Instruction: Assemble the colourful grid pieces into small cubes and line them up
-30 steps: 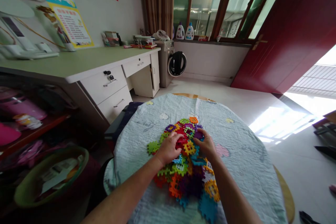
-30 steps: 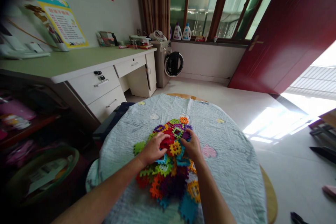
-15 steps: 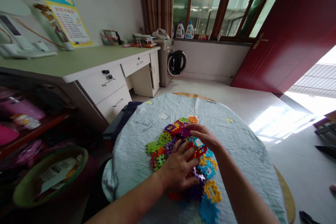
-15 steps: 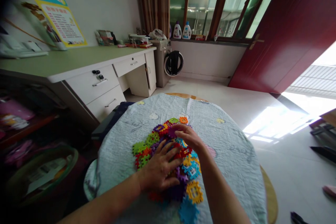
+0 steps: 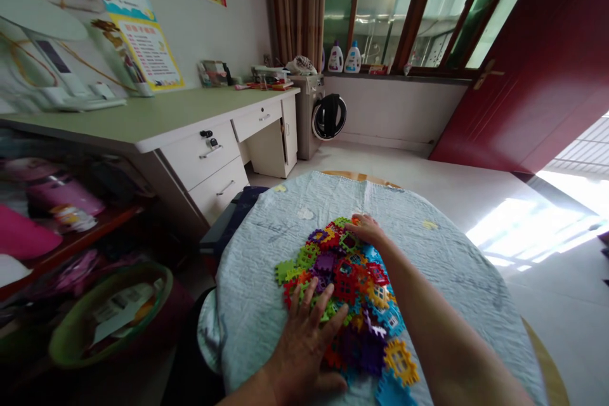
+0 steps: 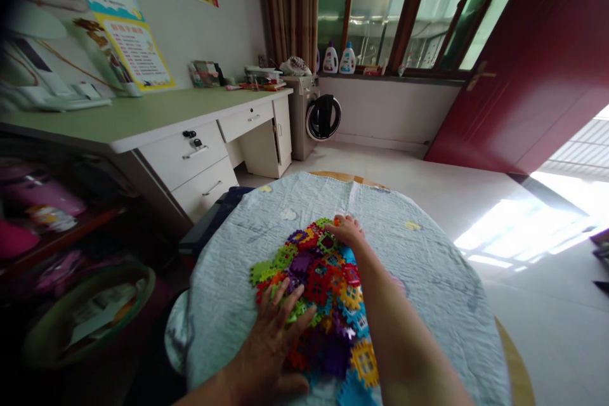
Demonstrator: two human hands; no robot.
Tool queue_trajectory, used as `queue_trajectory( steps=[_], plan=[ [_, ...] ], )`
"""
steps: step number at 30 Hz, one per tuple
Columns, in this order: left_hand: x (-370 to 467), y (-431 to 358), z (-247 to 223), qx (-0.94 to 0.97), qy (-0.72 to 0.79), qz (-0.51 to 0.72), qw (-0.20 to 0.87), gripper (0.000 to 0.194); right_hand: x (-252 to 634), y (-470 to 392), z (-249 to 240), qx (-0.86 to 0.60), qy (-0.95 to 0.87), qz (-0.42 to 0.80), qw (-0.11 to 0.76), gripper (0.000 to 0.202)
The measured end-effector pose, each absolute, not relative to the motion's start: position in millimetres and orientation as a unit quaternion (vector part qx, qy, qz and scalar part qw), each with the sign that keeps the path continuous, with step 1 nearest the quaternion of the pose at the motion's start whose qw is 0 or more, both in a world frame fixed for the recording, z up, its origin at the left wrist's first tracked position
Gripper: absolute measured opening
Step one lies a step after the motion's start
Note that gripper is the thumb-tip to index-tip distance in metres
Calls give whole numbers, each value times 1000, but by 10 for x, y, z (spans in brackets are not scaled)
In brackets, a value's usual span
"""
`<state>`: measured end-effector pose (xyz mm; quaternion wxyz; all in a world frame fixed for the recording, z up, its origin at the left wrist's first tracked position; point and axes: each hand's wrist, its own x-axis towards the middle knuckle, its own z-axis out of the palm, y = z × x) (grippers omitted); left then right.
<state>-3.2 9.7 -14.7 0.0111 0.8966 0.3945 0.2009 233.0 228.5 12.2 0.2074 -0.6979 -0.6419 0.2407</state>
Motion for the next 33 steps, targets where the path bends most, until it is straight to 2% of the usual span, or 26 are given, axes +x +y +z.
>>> queue_trajectory(
  steps=[7, 12, 17, 22, 25, 29, 31, 33],
  plan=[
    [62, 247, -167, 891, 403, 210, 1, 112, 2179, 2026, 217, -586, -727, 308, 183, 27],
    [127, 306, -184, 884, 417, 213, -1, 115, 2074, 1853, 355, -471, -734, 430, 234, 33],
    [113, 261, -136, 887, 408, 216, 2, 105, 1960, 2070, 347, -586, -709, 295, 259, 37],
    [18, 198, -94, 897, 393, 201, 23, 111, 1860, 2262, 251, -606, -705, 309, 203, 53],
    [-43, 210, -109, 884, 422, 202, 18, 117, 1787, 2171, 270, -564, -727, 358, 158, 40],
    [-103, 234, -117, 873, 438, 215, 7, 113, 1774, 1897, 392, -503, -737, 436, 117, 28],
    [-122, 225, -103, 870, 442, 219, 1, 111, 1900, 1754, 457, -494, -735, 439, 154, 31],
    [-136, 202, -83, 869, 444, 220, -4, 109, 2153, 1618, 482, -519, -729, 386, 225, 38]
  ],
)
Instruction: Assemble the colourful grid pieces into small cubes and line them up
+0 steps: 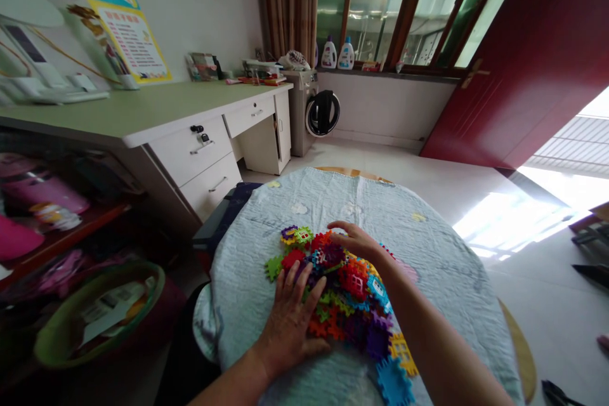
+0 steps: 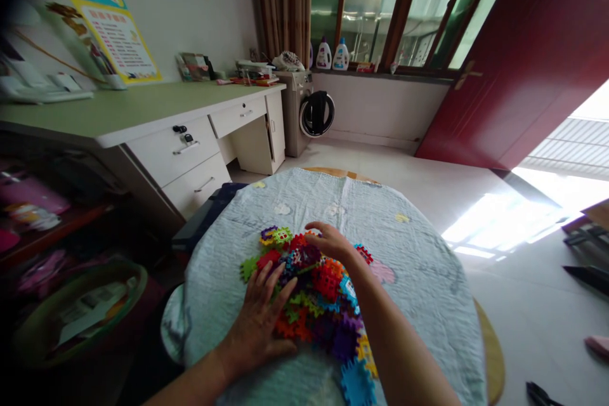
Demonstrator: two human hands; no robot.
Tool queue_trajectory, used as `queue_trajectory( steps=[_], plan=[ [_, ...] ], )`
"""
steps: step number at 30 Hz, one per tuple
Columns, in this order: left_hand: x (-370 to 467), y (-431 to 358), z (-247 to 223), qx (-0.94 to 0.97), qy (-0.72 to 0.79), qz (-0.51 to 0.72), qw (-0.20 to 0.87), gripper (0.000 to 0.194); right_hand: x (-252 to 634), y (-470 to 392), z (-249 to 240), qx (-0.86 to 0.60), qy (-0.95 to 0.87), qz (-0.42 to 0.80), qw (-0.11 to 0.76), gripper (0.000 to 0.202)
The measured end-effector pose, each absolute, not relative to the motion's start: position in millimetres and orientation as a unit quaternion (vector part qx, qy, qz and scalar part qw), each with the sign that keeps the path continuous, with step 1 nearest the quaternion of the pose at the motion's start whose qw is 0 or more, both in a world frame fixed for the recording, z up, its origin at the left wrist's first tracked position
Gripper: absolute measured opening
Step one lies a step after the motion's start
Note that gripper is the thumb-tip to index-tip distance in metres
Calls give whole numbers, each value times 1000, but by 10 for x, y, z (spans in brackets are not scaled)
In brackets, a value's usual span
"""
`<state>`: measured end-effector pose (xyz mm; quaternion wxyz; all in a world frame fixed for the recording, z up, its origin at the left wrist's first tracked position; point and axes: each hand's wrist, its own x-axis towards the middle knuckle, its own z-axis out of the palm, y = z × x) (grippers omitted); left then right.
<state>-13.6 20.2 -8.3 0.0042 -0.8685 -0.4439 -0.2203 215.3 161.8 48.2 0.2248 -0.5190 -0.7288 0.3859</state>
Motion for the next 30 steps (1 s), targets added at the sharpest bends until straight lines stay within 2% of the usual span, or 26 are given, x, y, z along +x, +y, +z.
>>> queue_trajectory(
  steps=[3, 8, 12, 16, 20, 25, 28, 30],
  plan=[
    [-138, 161, -65, -868, -446, -218, 6, 109, 2672, 1405, 384, -598, -706, 282, 253, 46],
    [-41, 169, -113, -863, -461, -207, 2, 111, 3150, 1079, -20, -731, -635, 174, 178, 57],
    [96, 255, -171, -855, -473, -211, 15, 100, 2918, 1058, -147, -680, -670, 216, 205, 53],
    [171, 304, -183, -835, -508, -212, 24, 92, 2768, 1085, 31, -643, -667, 288, 242, 61],
    [151, 236, -121, -838, -500, -219, 13, 94, 3012, 765, 243, -639, -686, 272, 217, 86],
    [126, 87, -36, -858, -466, -217, -4, 108, 3211, -119, 141, -596, -758, 246, 102, 137],
    [176, 41, -40, -864, -460, -207, -6, 111, 3113, -500, -61, -595, -764, 240, 74, 151],
    [235, 43, -57, -868, -455, -198, -1, 110, 3034, -580, -167, -610, -753, 228, 92, 149]
  ],
)
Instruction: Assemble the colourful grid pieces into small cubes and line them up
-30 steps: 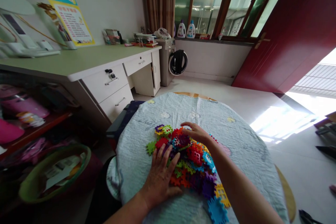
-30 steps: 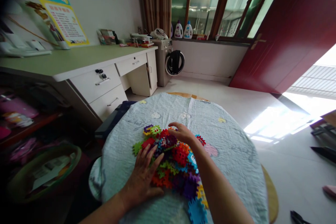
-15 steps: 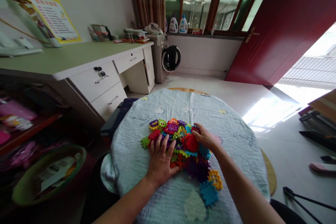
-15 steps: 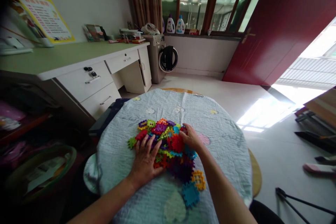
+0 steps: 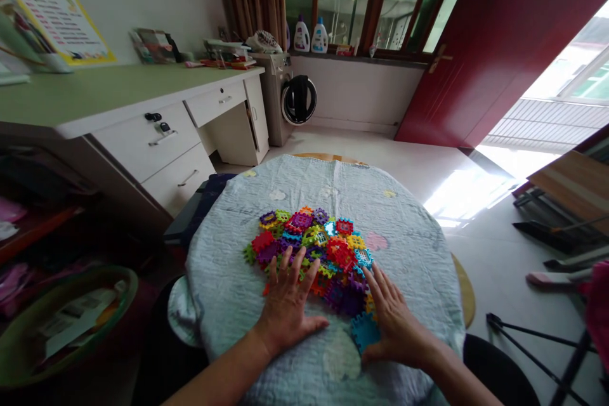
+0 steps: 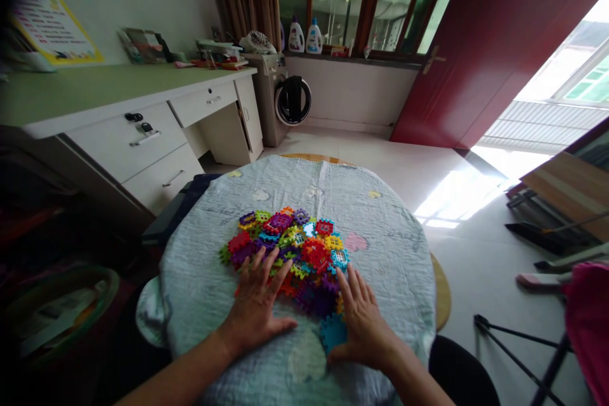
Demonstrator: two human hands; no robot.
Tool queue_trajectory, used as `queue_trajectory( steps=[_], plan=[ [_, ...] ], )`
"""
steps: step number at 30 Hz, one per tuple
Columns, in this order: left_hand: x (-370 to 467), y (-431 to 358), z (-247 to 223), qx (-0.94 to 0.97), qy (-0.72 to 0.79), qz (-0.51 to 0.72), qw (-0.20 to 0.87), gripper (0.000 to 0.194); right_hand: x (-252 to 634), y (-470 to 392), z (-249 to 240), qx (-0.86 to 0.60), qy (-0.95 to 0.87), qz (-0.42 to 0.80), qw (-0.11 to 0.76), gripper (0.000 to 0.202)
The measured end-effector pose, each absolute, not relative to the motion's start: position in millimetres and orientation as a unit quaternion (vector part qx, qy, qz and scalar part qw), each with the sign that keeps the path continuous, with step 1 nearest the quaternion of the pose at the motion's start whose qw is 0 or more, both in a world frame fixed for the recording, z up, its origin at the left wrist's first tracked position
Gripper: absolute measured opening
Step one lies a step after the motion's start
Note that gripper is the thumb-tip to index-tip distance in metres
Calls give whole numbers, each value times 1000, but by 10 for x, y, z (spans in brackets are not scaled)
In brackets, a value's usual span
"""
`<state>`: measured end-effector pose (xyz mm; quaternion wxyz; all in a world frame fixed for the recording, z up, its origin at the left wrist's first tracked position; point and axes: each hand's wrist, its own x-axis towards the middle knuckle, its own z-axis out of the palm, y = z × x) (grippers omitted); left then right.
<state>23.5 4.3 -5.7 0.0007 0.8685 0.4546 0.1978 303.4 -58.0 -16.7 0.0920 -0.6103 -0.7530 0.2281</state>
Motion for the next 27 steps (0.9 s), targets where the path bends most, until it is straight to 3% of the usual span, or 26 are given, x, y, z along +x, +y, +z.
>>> queue_trajectory(
  steps=[8, 13, 16, 19, 22, 27],
  plan=[
    [468, 305, -90, 855, 481, 192, -33, 78, 3041, -83, -150, -623, -733, 179, 206, 93],
    [539, 459, -78, 843, 497, 206, -29, 70, 3019, 286, -70, -636, -708, 157, 265, 66],
    [463, 425, -30, 848, 485, 215, -14, 78, 2982, 391, -45, -655, -668, 161, 314, 57],
    [208, 314, 11, 871, 446, 205, 7, 103, 3024, 337, -6, -664, -643, 163, 345, 52],
    [-175, 213, -21, 884, 431, 177, 23, 118, 3175, 157, 63, -672, -657, 161, 303, 47],
    [-641, 247, -172, 875, 456, 160, 0, 102, 3360, -96, 148, -678, -681, 247, 127, 44]
  ],
)
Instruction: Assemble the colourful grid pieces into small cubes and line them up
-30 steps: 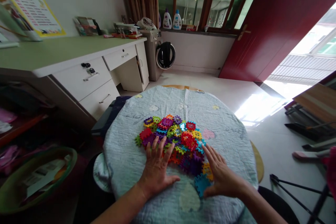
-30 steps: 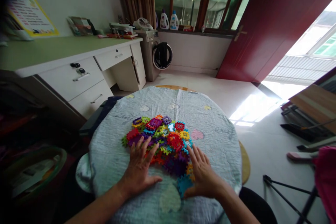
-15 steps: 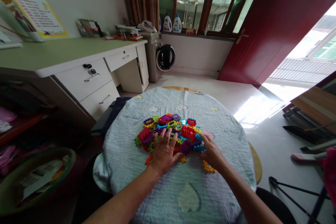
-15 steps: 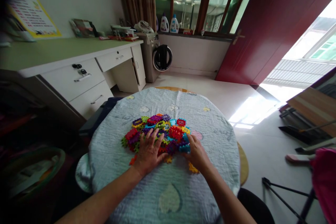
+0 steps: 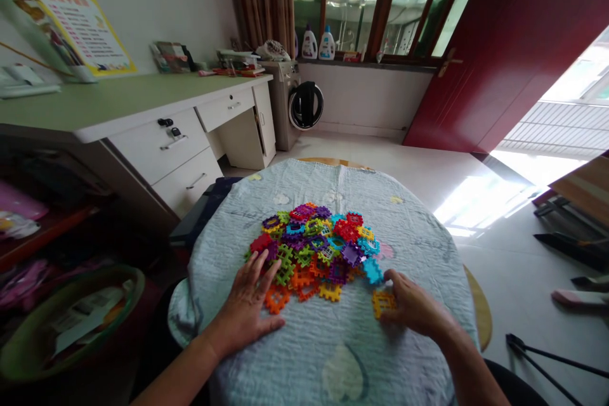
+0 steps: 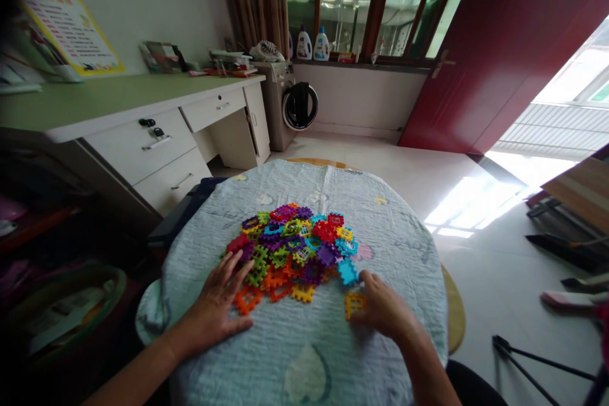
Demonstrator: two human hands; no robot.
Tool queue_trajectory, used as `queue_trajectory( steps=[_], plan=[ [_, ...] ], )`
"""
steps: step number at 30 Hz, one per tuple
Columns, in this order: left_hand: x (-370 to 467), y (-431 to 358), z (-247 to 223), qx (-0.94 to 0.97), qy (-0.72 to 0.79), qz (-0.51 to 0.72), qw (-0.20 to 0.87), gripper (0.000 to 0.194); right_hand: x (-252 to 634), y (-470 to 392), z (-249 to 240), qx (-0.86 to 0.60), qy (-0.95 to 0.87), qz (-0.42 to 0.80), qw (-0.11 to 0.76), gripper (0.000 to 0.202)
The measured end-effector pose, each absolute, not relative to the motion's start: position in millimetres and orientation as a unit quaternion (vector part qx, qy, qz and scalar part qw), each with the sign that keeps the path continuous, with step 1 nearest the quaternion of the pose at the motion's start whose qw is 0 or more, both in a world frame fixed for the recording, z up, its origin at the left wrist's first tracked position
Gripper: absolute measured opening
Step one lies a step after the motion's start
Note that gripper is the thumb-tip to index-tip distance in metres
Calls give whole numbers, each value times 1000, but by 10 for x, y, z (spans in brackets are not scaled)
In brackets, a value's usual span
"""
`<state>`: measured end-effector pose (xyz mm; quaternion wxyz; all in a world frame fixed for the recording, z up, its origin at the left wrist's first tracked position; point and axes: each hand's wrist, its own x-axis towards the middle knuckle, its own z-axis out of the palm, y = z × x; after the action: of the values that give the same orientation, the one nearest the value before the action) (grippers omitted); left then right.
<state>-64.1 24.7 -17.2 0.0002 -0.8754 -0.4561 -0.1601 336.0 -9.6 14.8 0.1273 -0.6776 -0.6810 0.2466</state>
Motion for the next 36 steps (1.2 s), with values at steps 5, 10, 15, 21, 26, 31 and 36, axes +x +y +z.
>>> queue_trajectory(
  steps=[5, 10, 15, 21, 26, 31, 36],
  plan=[
    [-625, 525, -185, -874, -448, -185, 40, 83, 3169, -49, 196, -652, -698, 274, 111, 25],
    [-491, 662, -212, -862, -458, -218, 22, 78, 2968, 69, 173, -629, -695, 253, 239, 16],
    [-485, 615, -174, -835, -477, -269, -54, 77, 2949, 111, 99, -636, -659, 204, 346, 17],
    [-530, 932, -175, -719, -572, -385, -87, 48, 2929, 96, 146, -600, -720, 217, 273, 7],
    [-460, 1127, -263, -688, -568, -426, -152, 43, 2949, 117, 142, -611, -685, 222, 330, 17],
    [-438, 1077, -264, -674, -560, -449, -173, 40, 3004, 175, 54, -643, -654, 187, 352, 23],
    [-475, 1091, -279, -632, -579, -498, -129, 39, 2991, 257, 9, -652, -650, 148, 360, 23]
  ],
)
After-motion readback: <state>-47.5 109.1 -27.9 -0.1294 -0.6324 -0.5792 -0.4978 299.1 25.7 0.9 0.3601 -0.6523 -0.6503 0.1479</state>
